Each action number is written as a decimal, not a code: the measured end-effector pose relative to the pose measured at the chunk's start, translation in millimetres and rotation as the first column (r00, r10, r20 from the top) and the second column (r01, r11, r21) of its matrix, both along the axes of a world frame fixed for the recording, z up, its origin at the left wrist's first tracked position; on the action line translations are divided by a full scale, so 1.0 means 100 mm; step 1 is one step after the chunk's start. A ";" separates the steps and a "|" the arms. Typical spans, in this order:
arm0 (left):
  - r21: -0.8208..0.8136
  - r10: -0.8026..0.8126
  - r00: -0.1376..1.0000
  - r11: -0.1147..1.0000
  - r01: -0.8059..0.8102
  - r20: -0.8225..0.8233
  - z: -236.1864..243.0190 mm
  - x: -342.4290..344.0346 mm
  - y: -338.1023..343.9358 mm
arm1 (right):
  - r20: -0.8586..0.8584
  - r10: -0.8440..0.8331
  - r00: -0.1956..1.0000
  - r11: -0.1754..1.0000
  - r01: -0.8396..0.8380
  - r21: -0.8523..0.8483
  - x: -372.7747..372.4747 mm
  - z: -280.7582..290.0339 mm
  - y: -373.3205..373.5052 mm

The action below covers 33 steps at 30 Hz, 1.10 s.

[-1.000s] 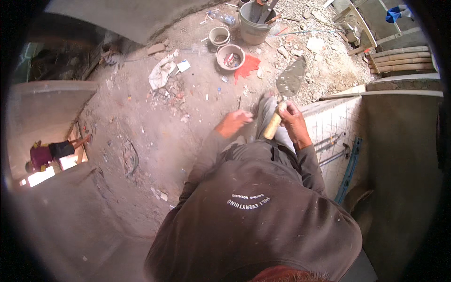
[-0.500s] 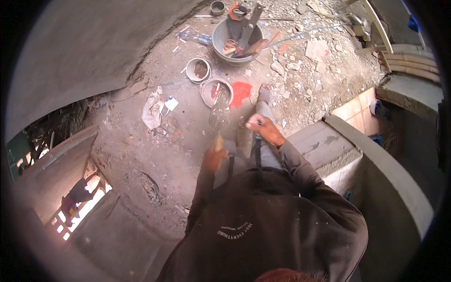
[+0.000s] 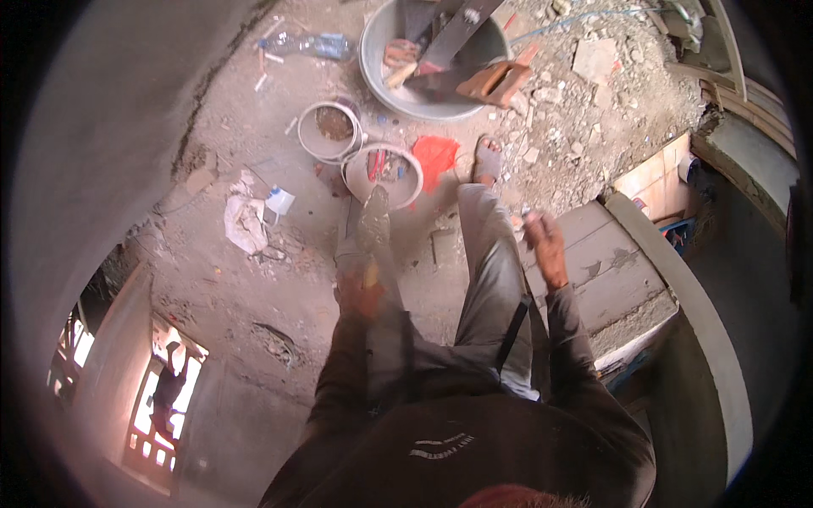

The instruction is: The person applies mortar to tiles using a trowel, presses the tiles against the wall to align them, and wipes the surfaces with a cloth.

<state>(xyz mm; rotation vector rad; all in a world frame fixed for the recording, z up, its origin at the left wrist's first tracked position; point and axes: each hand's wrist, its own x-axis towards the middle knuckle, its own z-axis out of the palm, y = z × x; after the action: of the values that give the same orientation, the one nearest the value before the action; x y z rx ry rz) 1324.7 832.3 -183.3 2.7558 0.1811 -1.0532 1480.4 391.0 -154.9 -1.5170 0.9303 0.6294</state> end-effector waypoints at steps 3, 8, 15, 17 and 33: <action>0.002 0.286 0.934 0.956 -0.292 -0.214 0.06 0.62 0.01 | 0.140 -0.009 0.990 0.978 0.038 -0.204 0.50 -0.51 0.00; -0.062 0.341 0.927 0.933 -0.353 -0.153 -0.06 0.56 0.20 | 0.392 0.022 0.920 0.925 0.129 -0.356 1.86 -1.16 0.21; -0.003 0.371 0.924 0.928 -0.373 -0.093 -0.19 0.46 0.14 | 0.581 0.399 0.710 0.820 0.007 -0.572 2.43 -1.21 1.22; 0.051 0.359 0.925 0.933 -0.355 -0.123 -0.20 0.55 0.03 | 0.637 0.260 0.726 0.904 0.048 -0.424 2.47 -1.07 1.76; 0.110 0.149 0.978 0.985 -0.134 -0.145 -0.31 0.54 0.17 | 0.426 -0.287 0.858 0.889 0.405 -0.216 2.86 -2.44 0.93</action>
<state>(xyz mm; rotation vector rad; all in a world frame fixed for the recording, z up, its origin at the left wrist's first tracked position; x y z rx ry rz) 1378.3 849.2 -214.8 2.6997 0.4575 -1.2473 1766.7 484.5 -398.9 -1.6036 0.9891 -0.0855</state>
